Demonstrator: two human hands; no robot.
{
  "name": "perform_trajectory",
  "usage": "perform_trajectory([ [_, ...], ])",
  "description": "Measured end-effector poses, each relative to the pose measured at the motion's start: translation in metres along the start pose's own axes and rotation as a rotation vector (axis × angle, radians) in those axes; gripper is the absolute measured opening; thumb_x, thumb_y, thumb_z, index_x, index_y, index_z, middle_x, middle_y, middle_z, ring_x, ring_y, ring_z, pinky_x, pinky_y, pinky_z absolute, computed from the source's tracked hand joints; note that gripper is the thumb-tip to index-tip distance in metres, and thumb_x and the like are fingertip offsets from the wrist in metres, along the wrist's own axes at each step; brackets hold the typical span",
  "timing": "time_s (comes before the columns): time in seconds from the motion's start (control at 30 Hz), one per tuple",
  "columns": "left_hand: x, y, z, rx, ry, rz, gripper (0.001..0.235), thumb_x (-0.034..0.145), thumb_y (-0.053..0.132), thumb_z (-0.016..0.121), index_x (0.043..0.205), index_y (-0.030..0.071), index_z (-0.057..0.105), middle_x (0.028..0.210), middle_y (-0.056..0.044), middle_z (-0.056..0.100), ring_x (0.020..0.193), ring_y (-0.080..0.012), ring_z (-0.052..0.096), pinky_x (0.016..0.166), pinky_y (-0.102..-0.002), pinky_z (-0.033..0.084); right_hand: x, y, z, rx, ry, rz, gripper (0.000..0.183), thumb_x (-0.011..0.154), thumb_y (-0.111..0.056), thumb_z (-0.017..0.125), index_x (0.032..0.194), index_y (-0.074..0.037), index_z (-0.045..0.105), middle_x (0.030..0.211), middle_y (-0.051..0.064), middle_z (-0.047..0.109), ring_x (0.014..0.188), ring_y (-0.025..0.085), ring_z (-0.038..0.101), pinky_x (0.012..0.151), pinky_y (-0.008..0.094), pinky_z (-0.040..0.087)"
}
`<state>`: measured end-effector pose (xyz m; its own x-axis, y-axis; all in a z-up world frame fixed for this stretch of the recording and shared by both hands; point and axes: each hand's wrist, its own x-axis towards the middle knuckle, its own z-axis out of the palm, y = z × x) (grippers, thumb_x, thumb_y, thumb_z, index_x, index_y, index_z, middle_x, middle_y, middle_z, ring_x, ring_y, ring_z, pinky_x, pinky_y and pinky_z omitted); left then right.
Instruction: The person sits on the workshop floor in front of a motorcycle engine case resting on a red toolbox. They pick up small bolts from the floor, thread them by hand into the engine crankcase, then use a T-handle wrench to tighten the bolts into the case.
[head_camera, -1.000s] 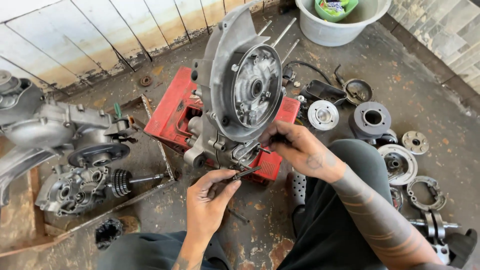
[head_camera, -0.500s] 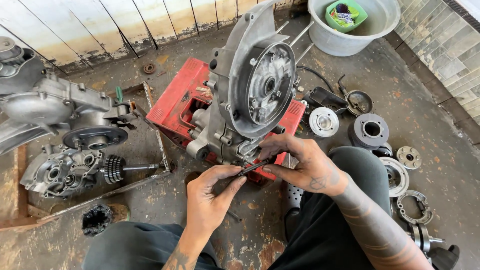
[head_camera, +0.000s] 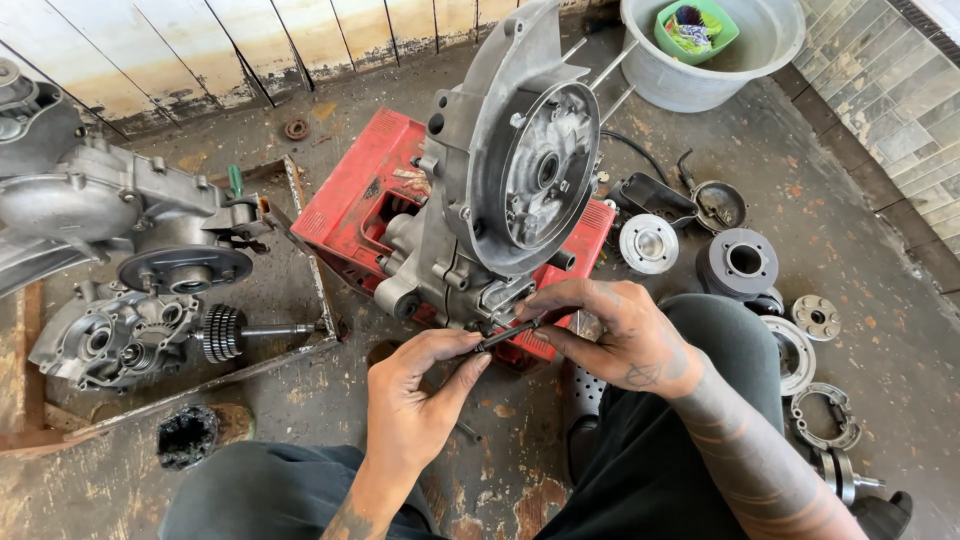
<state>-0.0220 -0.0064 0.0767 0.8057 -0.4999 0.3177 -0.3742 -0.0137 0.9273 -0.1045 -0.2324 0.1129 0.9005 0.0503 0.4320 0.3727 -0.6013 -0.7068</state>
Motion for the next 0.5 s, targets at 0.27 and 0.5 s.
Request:
perform_trajectory([
  [0.27, 0.0011, -0.0019, -0.0014, 0.064, -0.012, -0.003, 0.017, 0.076, 0.0, 0.082, 0.092, 0.001, 0.078, 0.099, -0.004, 0.079, 0.073, -0.0106, 0.07, 0.065, -0.022, 0.055, -0.0036, 0.0029, -0.0011, -0.168, -0.12, 0.014, 0.045, 0.081, -0.003, 0.074, 0.124, -0.006, 0.064, 0.111, 0.002, 0.076, 0.085, 0.018, 0.074, 0.072, 0.029, 0.057],
  [0.5, 0.0021, -0.0022, -0.0017, 0.07, -0.011, 0.019, 0.019, 0.075, 0.001, 0.082, 0.094, 0.0, 0.077, 0.101, -0.007, 0.08, 0.082, -0.0149, 0.075, 0.075, -0.025, 0.058, -0.0009, 0.0066, 0.0013, 0.103, -0.029, 0.142, 0.04, 0.08, 0.003, 0.077, 0.116, -0.001, 0.062, 0.102, 0.006, 0.081, 0.09, 0.015, 0.081, 0.078, 0.026, 0.063],
])
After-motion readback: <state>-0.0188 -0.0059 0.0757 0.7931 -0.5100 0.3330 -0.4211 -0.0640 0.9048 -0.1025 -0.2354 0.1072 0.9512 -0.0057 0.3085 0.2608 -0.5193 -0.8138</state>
